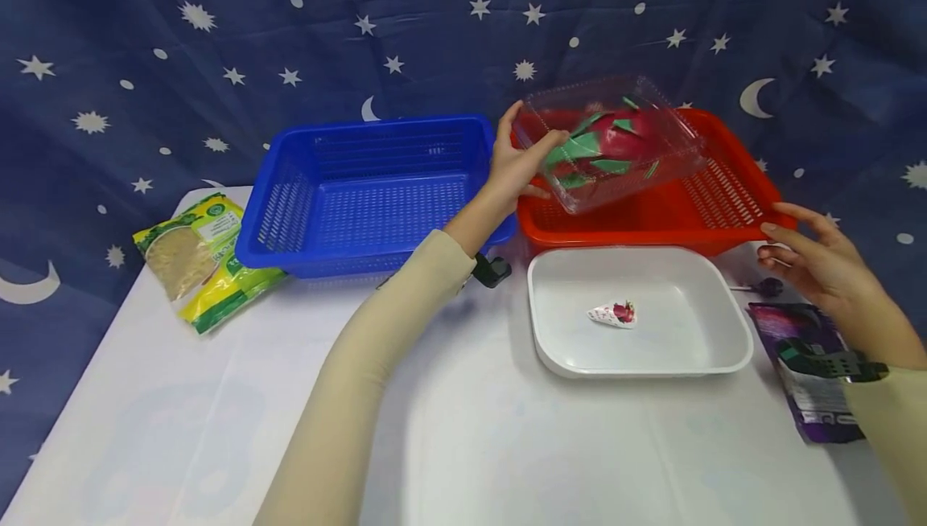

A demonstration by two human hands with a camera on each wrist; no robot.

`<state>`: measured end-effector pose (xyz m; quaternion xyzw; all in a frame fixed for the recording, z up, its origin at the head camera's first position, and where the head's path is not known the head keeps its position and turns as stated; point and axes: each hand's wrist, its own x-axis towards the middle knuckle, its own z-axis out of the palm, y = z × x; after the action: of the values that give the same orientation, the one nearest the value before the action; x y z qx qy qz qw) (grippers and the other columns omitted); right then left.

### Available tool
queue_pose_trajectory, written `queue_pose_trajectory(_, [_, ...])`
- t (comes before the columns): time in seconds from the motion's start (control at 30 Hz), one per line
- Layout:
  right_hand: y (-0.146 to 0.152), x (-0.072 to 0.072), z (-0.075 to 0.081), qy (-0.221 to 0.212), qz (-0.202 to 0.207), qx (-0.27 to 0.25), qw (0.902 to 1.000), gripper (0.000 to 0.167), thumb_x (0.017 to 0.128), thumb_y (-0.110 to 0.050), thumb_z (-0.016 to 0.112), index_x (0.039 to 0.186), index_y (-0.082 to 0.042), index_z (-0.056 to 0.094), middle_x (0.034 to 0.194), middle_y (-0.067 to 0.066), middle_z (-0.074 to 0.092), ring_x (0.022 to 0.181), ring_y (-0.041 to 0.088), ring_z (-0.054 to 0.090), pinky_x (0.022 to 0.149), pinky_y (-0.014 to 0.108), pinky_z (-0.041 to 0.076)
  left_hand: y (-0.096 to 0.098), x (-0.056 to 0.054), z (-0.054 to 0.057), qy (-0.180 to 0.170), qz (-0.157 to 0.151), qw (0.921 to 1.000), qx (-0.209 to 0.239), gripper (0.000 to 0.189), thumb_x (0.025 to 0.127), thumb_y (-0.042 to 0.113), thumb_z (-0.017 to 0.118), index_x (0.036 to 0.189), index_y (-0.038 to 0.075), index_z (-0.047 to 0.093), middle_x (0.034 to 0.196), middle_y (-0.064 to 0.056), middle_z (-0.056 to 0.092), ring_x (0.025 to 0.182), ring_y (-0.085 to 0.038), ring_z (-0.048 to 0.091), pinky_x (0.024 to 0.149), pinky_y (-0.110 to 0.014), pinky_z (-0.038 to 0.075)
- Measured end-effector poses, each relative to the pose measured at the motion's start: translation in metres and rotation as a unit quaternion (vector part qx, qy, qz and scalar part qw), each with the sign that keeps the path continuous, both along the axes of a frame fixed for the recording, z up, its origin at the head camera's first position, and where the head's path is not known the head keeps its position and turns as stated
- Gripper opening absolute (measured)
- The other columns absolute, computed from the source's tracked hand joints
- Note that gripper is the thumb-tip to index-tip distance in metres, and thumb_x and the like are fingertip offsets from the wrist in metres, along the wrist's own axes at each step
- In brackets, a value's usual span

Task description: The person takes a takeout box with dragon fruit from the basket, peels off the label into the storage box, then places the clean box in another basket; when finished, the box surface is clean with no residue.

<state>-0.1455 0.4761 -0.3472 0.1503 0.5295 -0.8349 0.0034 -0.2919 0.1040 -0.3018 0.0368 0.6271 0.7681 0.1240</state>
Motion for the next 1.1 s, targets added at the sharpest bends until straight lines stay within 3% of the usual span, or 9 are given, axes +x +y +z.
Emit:
queue_pose_trajectory(0.1, [-0.002, -0.001, 0.000, 0.004, 0.007, -0.005, 1.0000, 0.035, 0.094, 0.002, 0.058, 0.117, -0.023, 0.065, 0.096, 0.003, 0.065, 0.066, 0.026, 0.068, 0.062, 0.032, 0.060, 0.006, -0.002, -0.004, 0.000, -0.003, 0.9999, -0.016, 0.078, 0.086, 0.032, 0.073, 0.149, 0.042, 0.028, 0.146, -0.002, 0.036, 0.076, -0.021, 0.062, 0.057, -0.045, 0.059])
queue_pose_trajectory(0.23, [-0.007, -0.003, -0.004, 0.012, 0.021, -0.005, 0.9997, 0.035, 0.095, 0.002, 0.057, 0.119, -0.023, 0.063, 0.097, 0.004, 0.065, 0.066, 0.025, 0.067, 0.063, 0.032, 0.060, 0.009, -0.003, -0.011, -0.012, -0.008, 0.9995, -0.027, 0.080, 0.086, 0.034, 0.073, 0.150, 0.040, 0.026, 0.153, -0.003, 0.029, 0.077, -0.021, 0.063, 0.053, -0.042, 0.058])
queue_pose_trajectory(0.43, [-0.012, -0.007, -0.007, 0.016, 0.036, -0.008, 0.9992, 0.035, 0.095, 0.001, 0.056, 0.121, -0.022, 0.062, 0.101, 0.005, 0.064, 0.066, 0.026, 0.066, 0.065, 0.032, 0.060, 0.013, -0.006, -0.020, -0.012, -0.026, 0.9978, -0.060, 0.081, 0.087, 0.035, 0.073, 0.151, 0.040, 0.025, 0.153, -0.004, 0.030, 0.081, -0.023, 0.063, 0.053, -0.041, 0.058])
queue_pose_trajectory(0.57, [-0.009, -0.006, -0.005, 0.025, 0.034, -0.011, 0.9990, 0.034, 0.095, 0.001, 0.056, 0.120, -0.021, 0.063, 0.099, 0.005, 0.065, 0.065, 0.026, 0.066, 0.064, 0.032, 0.060, 0.021, -0.007, -0.023, 0.012, -0.050, 0.9938, -0.099, 0.081, 0.085, 0.037, 0.074, 0.151, 0.038, 0.026, 0.154, -0.003, 0.031, 0.101, -0.026, 0.060, 0.061, -0.041, 0.060])
queue_pose_trajectory(0.73, [-0.007, -0.004, -0.001, 0.020, 0.029, 0.020, 0.9992, 0.034, 0.096, -0.001, 0.057, 0.123, -0.022, 0.058, 0.101, 0.004, 0.064, 0.066, 0.024, 0.066, 0.065, 0.030, 0.059, 0.031, -0.008, -0.025, 0.018, -0.068, 0.9897, -0.125, 0.082, 0.085, 0.038, 0.074, 0.151, 0.036, 0.026, 0.155, -0.003, 0.030, 0.119, -0.030, 0.052, 0.063, -0.042, 0.060])
queue_pose_trajectory(0.87, [-0.007, -0.001, 0.001, 0.007, 0.023, 0.047, 0.9986, 0.035, 0.095, -0.004, 0.059, 0.124, -0.023, 0.055, 0.099, 0.002, 0.066, 0.066, 0.022, 0.066, 0.065, 0.029, 0.059, 0.035, -0.009, -0.024, -0.005, -0.088, 0.9894, -0.115, 0.083, 0.086, 0.037, 0.072, 0.153, 0.037, 0.022, 0.157, -0.005, 0.027, 0.122, -0.035, 0.051, 0.058, -0.045, 0.059])
queue_pose_trajectory(1.1, [-0.002, 0.004, 0.002, 0.012, 0.015, 0.043, 0.9989, 0.034, 0.095, -0.004, 0.059, 0.123, -0.023, 0.056, 0.096, 0.003, 0.068, 0.065, 0.022, 0.066, 0.064, 0.029, 0.059, 0.041, -0.006, -0.020, -0.001, -0.132, 0.9836, -0.123, 0.098, 0.083, 0.034, 0.077, 0.155, 0.040, 0.012, 0.161, -0.003, 0.018, 0.131, -0.035, 0.044, 0.062, -0.042, 0.060])
